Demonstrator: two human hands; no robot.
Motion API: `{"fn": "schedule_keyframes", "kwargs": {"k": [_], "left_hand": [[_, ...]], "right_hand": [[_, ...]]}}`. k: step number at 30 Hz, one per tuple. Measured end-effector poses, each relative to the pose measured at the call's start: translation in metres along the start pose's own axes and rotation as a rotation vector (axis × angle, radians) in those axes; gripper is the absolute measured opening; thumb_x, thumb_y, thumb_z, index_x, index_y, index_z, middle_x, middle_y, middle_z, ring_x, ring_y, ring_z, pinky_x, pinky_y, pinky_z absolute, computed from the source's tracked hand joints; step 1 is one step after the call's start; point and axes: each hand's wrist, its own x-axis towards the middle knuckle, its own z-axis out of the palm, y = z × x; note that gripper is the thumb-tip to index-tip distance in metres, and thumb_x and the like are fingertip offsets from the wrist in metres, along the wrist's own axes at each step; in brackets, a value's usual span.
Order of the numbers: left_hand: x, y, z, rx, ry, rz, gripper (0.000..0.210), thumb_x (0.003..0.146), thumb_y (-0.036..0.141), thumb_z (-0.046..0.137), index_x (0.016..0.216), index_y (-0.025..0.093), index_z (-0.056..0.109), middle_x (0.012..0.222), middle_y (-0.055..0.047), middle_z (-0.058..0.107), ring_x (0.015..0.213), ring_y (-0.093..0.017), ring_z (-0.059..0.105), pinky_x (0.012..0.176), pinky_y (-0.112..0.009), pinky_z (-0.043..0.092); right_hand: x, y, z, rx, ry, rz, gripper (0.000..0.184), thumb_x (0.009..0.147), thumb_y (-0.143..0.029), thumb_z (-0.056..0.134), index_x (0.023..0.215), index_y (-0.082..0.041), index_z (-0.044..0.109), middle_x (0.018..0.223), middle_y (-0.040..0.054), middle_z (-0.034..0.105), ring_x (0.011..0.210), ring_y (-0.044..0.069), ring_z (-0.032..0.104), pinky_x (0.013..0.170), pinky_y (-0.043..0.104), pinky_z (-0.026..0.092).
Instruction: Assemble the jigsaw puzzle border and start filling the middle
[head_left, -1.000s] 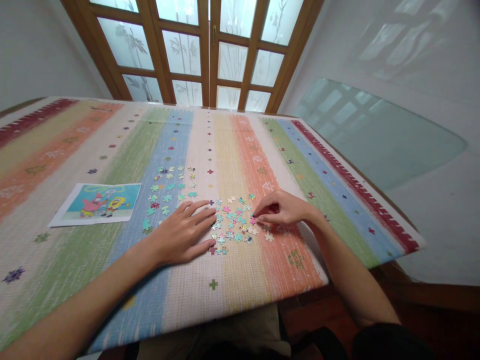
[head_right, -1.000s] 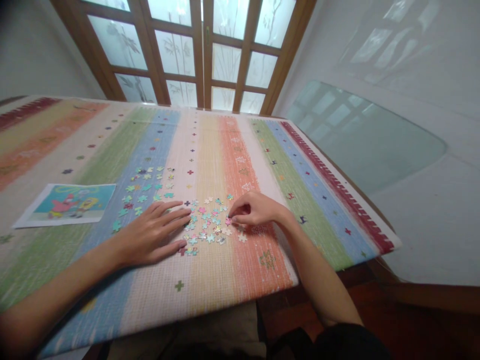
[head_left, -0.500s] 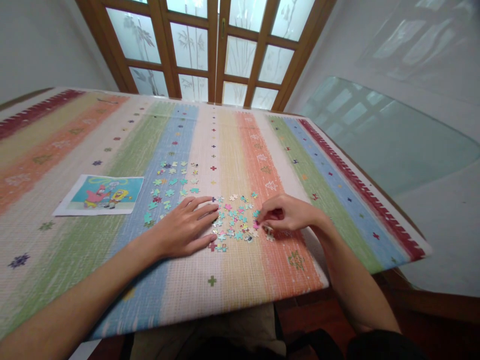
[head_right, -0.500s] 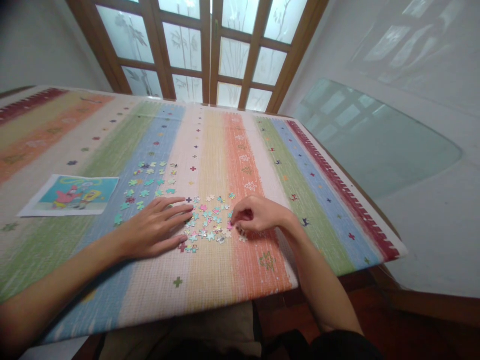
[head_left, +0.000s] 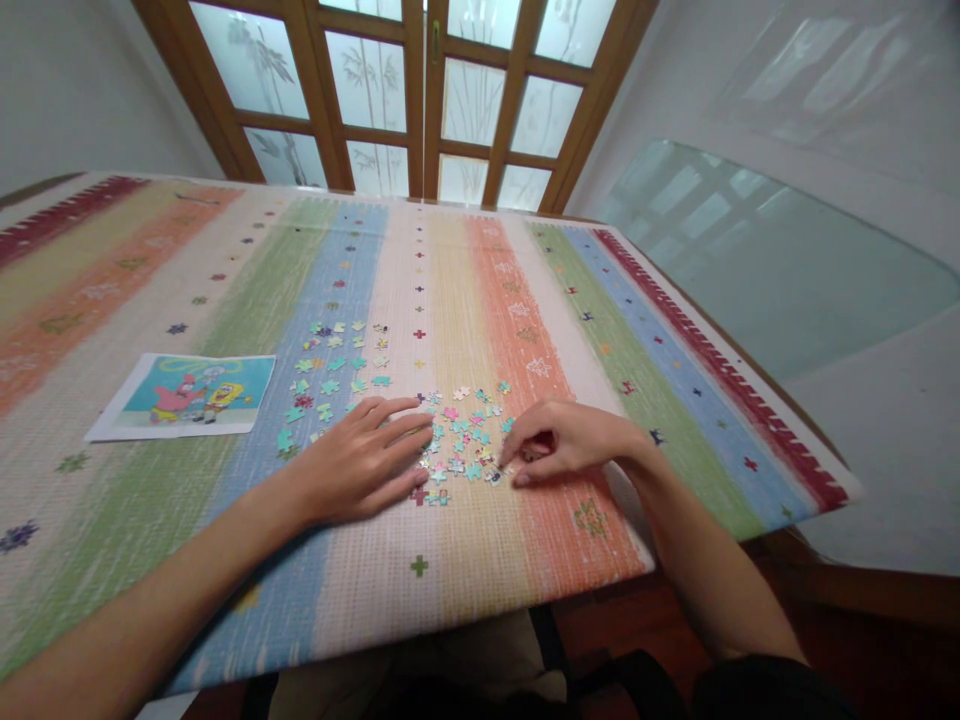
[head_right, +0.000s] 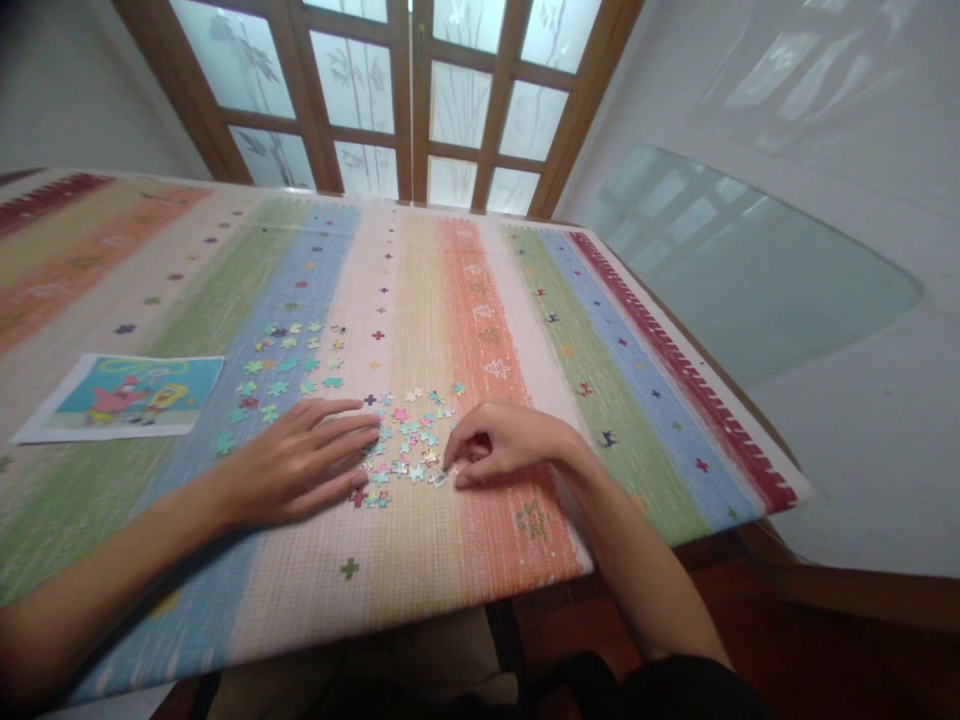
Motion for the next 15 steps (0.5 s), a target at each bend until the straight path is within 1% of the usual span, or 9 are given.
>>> {"fn": "schedule_keyframes", "kwargs": {"k": [4, 8, 12, 15], "left_hand": [[0.003, 0.007, -0.004, -0.020, 0.063, 0.010, 0.027, 0.105, 0.029, 0.052, 0.126, 0.016, 0.061, 0.123, -0.012, 0.073, 0.120, -0.030, 0.062, 0.099, -0.045, 0.051], [0.006, 0.013, -0.005, -0.015, 0.131, 0.020, 0.024, 0.101, 0.023, 0.057, 0.124, 0.018, 0.062, 0.116, -0.009, 0.075, 0.112, -0.027, 0.064, 0.094, -0.041, 0.051], [0.005, 0.014, -0.006, -0.013, 0.169, 0.017, 0.030, 0.098, 0.017, 0.059, 0.129, 0.021, 0.060, 0.110, -0.005, 0.076, 0.105, -0.024, 0.065, 0.091, -0.038, 0.051], [0.005, 0.013, -0.008, -0.007, 0.189, 0.028, 0.029, 0.098, 0.015, 0.059, 0.126, 0.019, 0.061, 0.105, -0.005, 0.076, 0.099, -0.023, 0.065, 0.086, -0.037, 0.052]], "right_hand": [[0.010, -0.007, 0.012, -0.070, 0.026, -0.004, 0.027, 0.090, -0.038, 0.079, 0.102, -0.014, 0.082, 0.060, -0.0033, 0.062, 0.053, 0.009, 0.054, 0.054, 0.022, 0.037], [0.014, -0.010, 0.020, -0.186, 0.068, -0.035, 0.020, 0.091, -0.034, 0.079, 0.096, -0.015, 0.083, 0.062, -0.0006, 0.067, 0.054, 0.010, 0.055, 0.056, 0.024, 0.036], [0.014, -0.010, 0.023, -0.257, 0.049, -0.044, 0.012, 0.092, -0.028, 0.076, 0.096, -0.018, 0.082, 0.070, 0.0023, 0.074, 0.059, 0.012, 0.059, 0.059, 0.025, 0.037], [0.014, -0.012, 0.023, -0.286, 0.027, -0.053, 0.015, 0.096, -0.028, 0.070, 0.093, -0.018, 0.081, 0.069, 0.0019, 0.074, 0.058, 0.012, 0.057, 0.059, 0.025, 0.035]]}}
